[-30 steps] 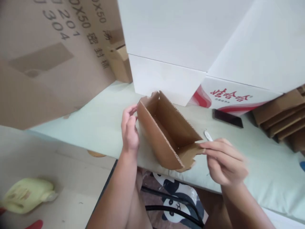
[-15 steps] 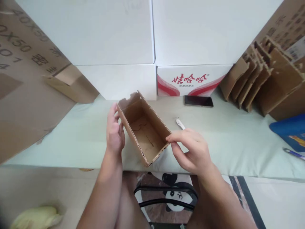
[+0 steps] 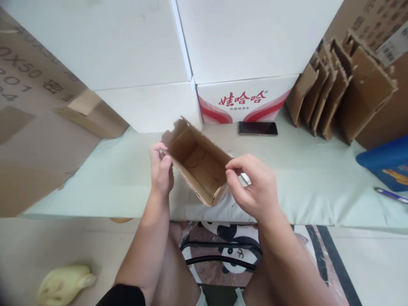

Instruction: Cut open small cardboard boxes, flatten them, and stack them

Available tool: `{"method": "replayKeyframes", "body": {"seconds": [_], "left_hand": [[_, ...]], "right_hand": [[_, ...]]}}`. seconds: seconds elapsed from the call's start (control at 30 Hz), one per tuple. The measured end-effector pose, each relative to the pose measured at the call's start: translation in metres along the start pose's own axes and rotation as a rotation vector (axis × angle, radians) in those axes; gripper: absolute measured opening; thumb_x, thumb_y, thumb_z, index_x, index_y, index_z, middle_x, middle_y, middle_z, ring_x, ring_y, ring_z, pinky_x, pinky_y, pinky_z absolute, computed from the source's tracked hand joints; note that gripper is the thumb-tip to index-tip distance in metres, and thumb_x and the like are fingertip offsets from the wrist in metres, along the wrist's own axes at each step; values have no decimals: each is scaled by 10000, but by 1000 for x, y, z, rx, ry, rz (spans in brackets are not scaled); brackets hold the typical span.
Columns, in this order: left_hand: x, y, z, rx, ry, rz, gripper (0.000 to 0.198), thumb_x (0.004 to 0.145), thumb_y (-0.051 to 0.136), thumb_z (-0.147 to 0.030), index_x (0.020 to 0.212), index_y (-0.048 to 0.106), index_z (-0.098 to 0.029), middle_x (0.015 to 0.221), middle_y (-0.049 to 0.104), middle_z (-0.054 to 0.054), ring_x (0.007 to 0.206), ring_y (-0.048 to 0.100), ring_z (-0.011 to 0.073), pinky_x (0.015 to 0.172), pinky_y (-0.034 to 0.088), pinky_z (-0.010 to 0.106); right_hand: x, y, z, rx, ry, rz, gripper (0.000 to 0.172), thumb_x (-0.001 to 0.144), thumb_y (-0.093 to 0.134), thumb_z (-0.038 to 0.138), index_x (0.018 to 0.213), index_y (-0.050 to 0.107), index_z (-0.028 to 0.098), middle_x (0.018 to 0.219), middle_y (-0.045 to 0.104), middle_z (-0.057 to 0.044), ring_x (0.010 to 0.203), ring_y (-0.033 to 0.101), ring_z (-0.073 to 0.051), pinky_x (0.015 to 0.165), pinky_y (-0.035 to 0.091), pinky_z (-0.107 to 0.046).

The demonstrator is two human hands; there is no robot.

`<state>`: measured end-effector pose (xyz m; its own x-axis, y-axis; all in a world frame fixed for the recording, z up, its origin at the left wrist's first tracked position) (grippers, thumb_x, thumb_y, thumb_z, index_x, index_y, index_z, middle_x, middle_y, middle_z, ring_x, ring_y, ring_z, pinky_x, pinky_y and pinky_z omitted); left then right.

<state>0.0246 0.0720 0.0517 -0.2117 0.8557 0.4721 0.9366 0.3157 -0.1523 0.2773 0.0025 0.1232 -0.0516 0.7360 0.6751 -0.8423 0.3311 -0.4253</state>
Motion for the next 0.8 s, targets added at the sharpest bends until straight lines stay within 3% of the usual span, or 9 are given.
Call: {"method": "replayKeyframes", "body": {"seconds": [0.13, 0.23, 0.33, 0.43, 0.53, 0.6, 0.67, 0.73, 0.8], "left_hand": [[2, 2, 1, -73, 12, 14, 399, 819, 673, -592, 923, 461, -270, 995, 476, 31, 1022, 514, 223, 925, 468, 367], [2, 6, 2, -155, 14, 26, 460, 798, 698, -627, 916, 442, -264, 1118, 505, 49, 1064, 535, 227, 884, 482, 361], [1, 10, 1, -184, 13, 20, 478, 807, 710, -647, 945, 464, -261, 1184, 535, 58, 1102, 553, 230, 880, 484, 358], [0, 9, -2, -114, 54, -34, 469, 831, 691, -669, 995, 518, -264, 1071, 559, 34, 1023, 566, 202, 855, 484, 337], [1, 9, -6, -41, 101, -58, 453, 867, 657, -674, 1041, 567, -266, 979, 555, 14, 871, 554, 162, 783, 485, 311], [2, 10, -4, -23, 83, -43, 470, 889, 639, -669, 1144, 579, -279, 962, 567, 13, 827, 563, 153, 762, 495, 307], [3, 13, -1, -27, 49, -20, 542, 900, 624, -676, 1282, 543, -301, 966, 586, 19, 830, 592, 158, 773, 514, 315], [2, 15, 2, -30, 31, -10, 610, 904, 607, -693, 1369, 491, -317, 991, 601, 28, 860, 623, 169, 809, 533, 330], [1, 17, 4, -22, 22, -2, 650, 902, 594, -710, 1409, 455, -327, 1067, 613, 46, 927, 650, 186, 856, 544, 348]], "right_hand": [[-8, 2, -8, 38, 3, 50, 258, 879, 596, 100, 1079, 662, 248, 1088, 762, -57, 981, 729, -205, 838, 590, -355], [-12, 12, -16, -44, -27, 123, 309, 885, 625, 126, 1174, 652, 231, 1331, 700, -123, 1232, 668, -275, 1012, 558, -458], [-15, 27, -22, -122, -69, 215, 220, 910, 627, 165, 1115, 672, 229, 1317, 713, -121, 1236, 651, -304, 1017, 543, -521], [-17, 33, -26, -81, -81, 252, 177, 921, 615, 167, 1072, 668, 242, 1229, 743, -96, 1222, 649, -300, 1017, 542, -534], [-22, 27, -34, 40, -42, 174, 228, 914, 605, 137, 1096, 654, 264, 1153, 732, -78, 1153, 676, -261, 989, 562, -484], [-26, 17, -46, 119, 26, 50, 278, 914, 601, 152, 1153, 642, 289, 1124, 694, -72, 1103, 676, -243, 918, 585, -445], [-32, 8, -61, 171, 109, -86, 359, 918, 614, 214, 1259, 599, 324, 1219, 631, -83, 1094, 662, -235, 853, 596, -418], [-37, 7, -74, 200, 186, -123, 499, 925, 627, 299, 1403, 499, 366, 1421, 535, -98, 1203, 630, -254, 904, 592, -443], [-40, 13, -82, 221, 225, -36, 622, 936, 628, 369, 1509, 387, 390, 1549, 462, -95, 1342, 566, -286, 1065, 526, -518]]}}
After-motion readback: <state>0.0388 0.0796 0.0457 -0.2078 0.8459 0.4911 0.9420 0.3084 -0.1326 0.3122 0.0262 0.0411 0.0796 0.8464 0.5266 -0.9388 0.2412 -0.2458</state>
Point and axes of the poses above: each hand's wrist, its own x-axis towards the middle knuckle, its own y-axis out of the palm, z = x × y, the point moved 6 cm from there along x, towards the middle knuckle
